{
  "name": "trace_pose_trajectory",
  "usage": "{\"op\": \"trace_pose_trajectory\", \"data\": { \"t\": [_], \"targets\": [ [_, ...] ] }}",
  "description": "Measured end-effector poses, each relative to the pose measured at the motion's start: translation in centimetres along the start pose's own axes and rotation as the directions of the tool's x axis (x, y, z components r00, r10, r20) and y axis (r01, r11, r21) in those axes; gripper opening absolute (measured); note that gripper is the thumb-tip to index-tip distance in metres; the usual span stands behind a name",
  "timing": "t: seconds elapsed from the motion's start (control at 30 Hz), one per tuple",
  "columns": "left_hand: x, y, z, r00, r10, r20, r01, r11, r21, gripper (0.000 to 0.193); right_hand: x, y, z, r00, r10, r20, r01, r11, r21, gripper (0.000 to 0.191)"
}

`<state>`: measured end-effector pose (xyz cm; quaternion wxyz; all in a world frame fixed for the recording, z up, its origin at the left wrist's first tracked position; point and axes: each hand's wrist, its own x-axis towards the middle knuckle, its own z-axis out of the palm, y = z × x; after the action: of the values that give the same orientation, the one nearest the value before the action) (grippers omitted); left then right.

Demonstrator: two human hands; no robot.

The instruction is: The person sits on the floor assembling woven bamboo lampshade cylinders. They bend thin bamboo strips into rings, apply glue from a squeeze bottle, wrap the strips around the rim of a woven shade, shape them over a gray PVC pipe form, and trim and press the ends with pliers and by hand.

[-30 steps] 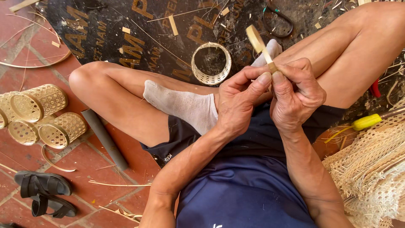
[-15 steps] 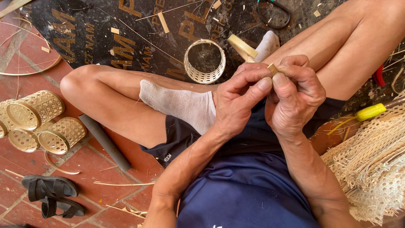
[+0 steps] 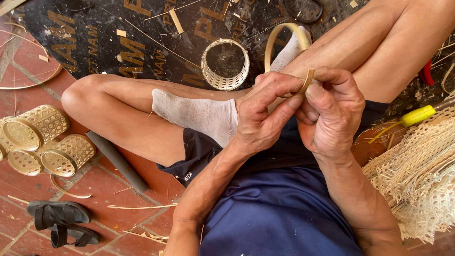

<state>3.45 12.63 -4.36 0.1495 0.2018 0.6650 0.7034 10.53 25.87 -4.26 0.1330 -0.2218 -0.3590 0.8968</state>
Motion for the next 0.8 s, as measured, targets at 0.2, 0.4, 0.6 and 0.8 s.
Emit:
{"op": "trace_pose_trajectory", "data": {
  "t": [0.2, 0.4, 0.6, 0.8],
  "targets": [
    [-0.4, 0.3, -0.9, 0.984, -0.108, 0.144, 0.14, 0.963, -0.229, 0.01, -0.2, -1.0, -0.4, 0.993, -0.089, 0.078, 0.103, 0.973, -0.207, 0.026],
    [-0.8, 0.6, -1.3, 0.962, -0.194, 0.192, 0.242, 0.93, -0.276, 0.009, 1.1, -4.2, -0.4, 0.913, -0.231, 0.337, 0.408, 0.512, -0.756, 0.02],
    [-0.6, 0.4, -1.7, 0.94, -0.253, 0.226, 0.321, 0.88, -0.349, 0.005, 1.7, -6.6, -0.2, 0.806, -0.126, 0.579, 0.59, 0.252, -0.767, 0.018],
    [0.0, 0.8, -3.0, 0.951, -0.27, 0.147, 0.307, 0.874, -0.378, 0.003, 8.3, -5.5, -3.0, 0.945, -0.169, 0.28, 0.324, 0.599, -0.732, 0.012]
  ]
}}
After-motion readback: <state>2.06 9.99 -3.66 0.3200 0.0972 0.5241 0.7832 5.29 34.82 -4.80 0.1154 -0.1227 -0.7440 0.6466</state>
